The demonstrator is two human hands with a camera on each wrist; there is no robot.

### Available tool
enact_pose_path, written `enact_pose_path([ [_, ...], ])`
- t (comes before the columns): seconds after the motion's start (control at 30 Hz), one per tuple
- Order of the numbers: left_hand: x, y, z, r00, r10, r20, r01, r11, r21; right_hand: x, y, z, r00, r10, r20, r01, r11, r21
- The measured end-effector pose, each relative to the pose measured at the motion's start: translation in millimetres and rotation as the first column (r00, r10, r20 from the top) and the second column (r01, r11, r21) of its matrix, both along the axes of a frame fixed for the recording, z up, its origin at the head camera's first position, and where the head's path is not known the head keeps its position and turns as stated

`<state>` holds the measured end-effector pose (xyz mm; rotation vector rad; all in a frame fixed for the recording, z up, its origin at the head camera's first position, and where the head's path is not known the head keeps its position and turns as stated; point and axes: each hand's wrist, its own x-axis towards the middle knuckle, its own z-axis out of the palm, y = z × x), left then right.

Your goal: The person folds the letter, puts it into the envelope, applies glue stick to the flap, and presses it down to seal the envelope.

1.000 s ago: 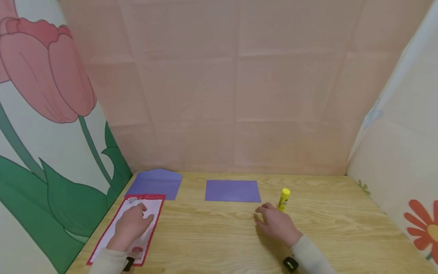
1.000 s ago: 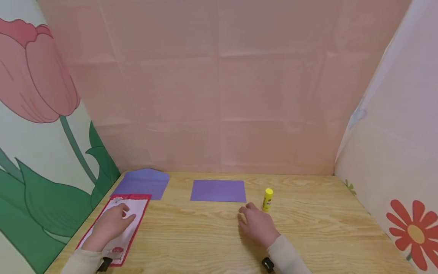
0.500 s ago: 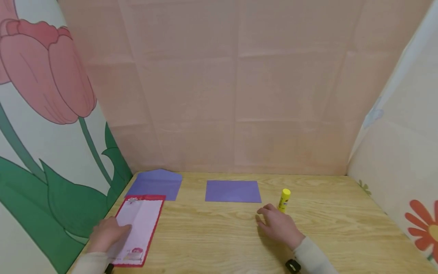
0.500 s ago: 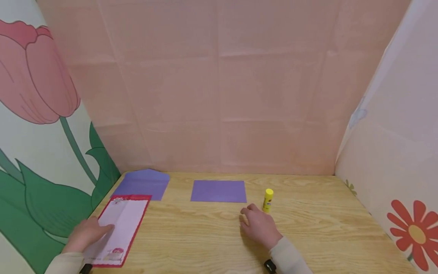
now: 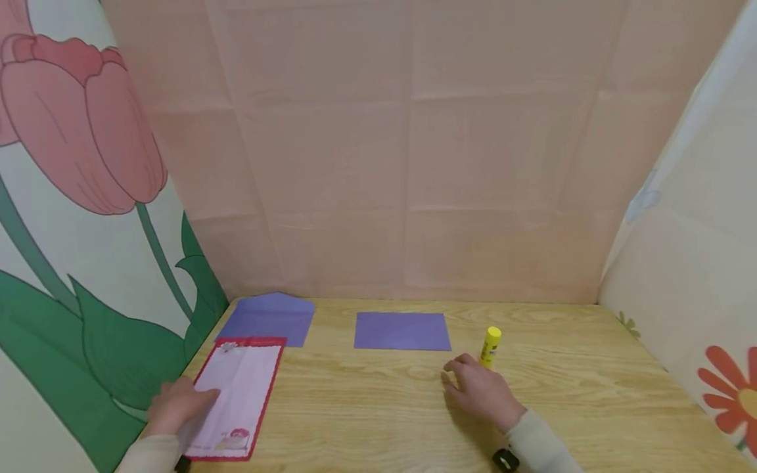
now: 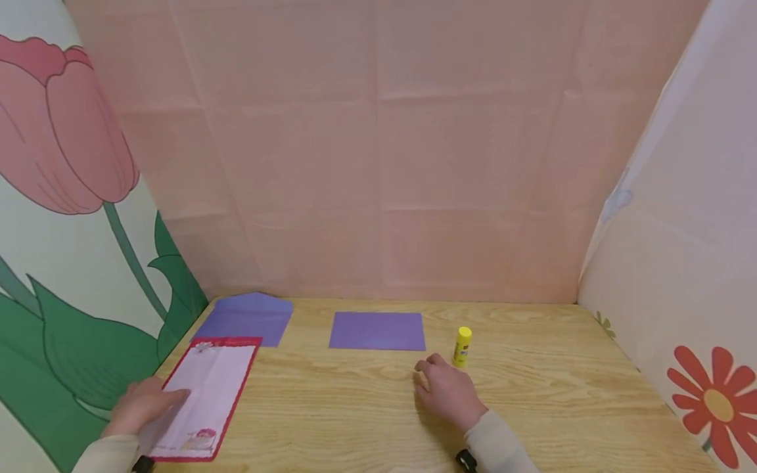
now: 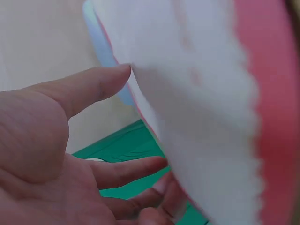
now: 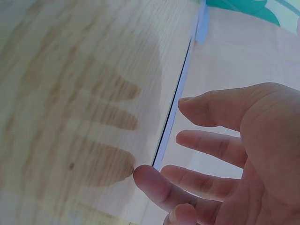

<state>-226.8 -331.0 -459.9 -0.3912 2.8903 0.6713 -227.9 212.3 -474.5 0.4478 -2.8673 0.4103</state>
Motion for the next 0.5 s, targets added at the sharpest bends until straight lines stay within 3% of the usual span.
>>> enact_pose_path([
  [0.5,3.9,-3.6,-2.4,0.998,0.012,-0.062,-0.006,0.995,0.099,-1.3,-3.1,1.8,0.998,-0.012,0.061,0.013,1.0,-0.015],
])
